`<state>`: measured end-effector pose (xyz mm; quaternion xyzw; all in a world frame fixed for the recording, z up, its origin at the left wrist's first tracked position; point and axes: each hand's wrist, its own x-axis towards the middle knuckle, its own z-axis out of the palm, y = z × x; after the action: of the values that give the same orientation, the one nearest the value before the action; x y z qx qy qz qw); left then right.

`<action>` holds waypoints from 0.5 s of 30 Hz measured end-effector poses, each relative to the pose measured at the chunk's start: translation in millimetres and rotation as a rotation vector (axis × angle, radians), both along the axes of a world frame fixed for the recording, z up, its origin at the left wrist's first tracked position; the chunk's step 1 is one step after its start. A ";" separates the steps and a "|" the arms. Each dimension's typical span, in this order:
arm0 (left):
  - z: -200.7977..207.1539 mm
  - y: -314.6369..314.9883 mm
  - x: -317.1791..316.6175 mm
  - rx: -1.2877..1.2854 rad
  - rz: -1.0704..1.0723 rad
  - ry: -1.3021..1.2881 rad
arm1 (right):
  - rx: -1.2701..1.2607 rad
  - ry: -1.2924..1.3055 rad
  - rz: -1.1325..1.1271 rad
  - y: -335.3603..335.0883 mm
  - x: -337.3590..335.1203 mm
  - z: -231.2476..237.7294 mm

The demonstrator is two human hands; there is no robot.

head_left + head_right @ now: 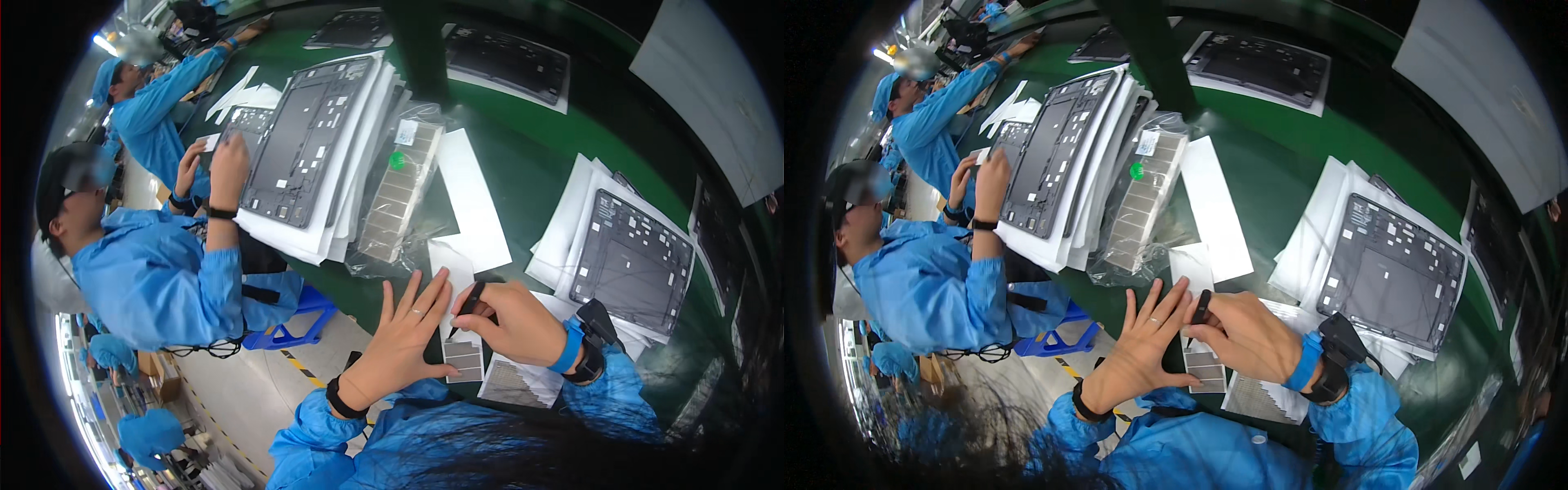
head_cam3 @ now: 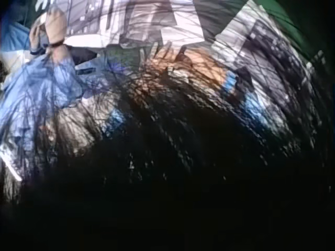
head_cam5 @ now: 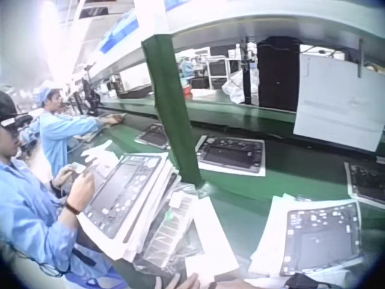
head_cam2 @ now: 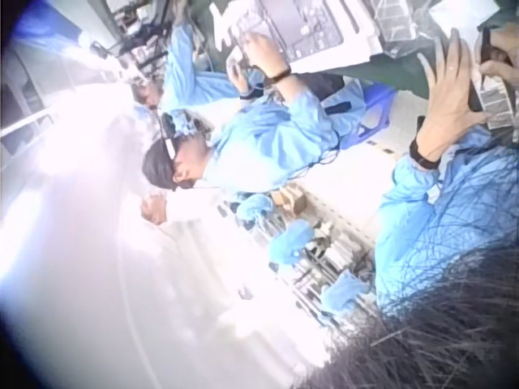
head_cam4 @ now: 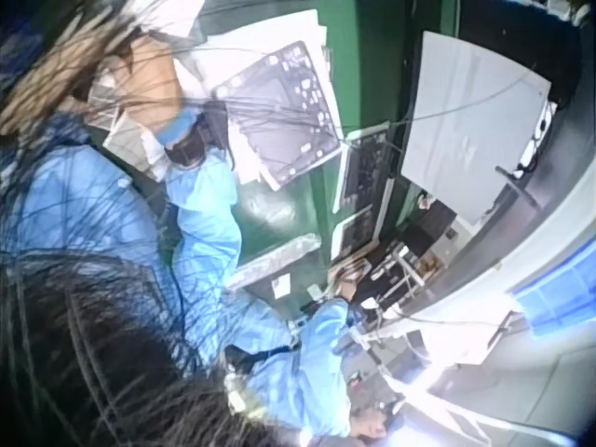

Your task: The recorder is assembling electronic panels on a production line, using a stylus and manual manipulation.

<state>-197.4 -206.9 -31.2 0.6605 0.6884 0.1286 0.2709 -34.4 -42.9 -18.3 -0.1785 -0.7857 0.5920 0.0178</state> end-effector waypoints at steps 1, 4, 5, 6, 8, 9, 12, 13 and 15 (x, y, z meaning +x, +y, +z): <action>2.3 3.4 -0.3 -0.023 -0.005 0.019 | -0.063 0.030 -0.111 -0.8 7.1 3.0; 15.9 12.4 -0.8 -0.081 -0.042 0.128 | -0.124 0.140 -0.348 4.0 37.2 8.5; 16.8 17.8 0.3 -0.101 -0.046 0.143 | -0.145 0.176 -0.433 11.2 51.1 10.3; 23.7 22.2 2.0 -0.107 -0.069 0.151 | -0.145 0.191 -0.515 20.3 66.6 12.6; 33.4 43.0 15.0 -0.047 -0.183 0.223 | -0.166 0.284 -0.813 39.7 111.0 12.7; 40.3 59.8 22.7 -0.027 -0.262 0.261 | -0.254 0.378 -0.978 51.2 131.3 8.6; 59.9 128.6 73.0 0.060 -0.431 0.134 | 0.004 0.532 -1.369 97.4 207.6 -1.2; 57.8 147.8 94.5 0.129 -0.502 0.115 | 0.108 0.469 -1.469 108.4 231.3 -12.0; 50.2 174.9 131.6 0.187 -0.568 0.111 | 0.108 0.456 -1.552 124.6 257.4 -31.9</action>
<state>-65.8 -31.9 19.0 0.8546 0.4750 0.0744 0.1960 223.0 81.6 -50.2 -0.5465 -0.4425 0.3939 0.5919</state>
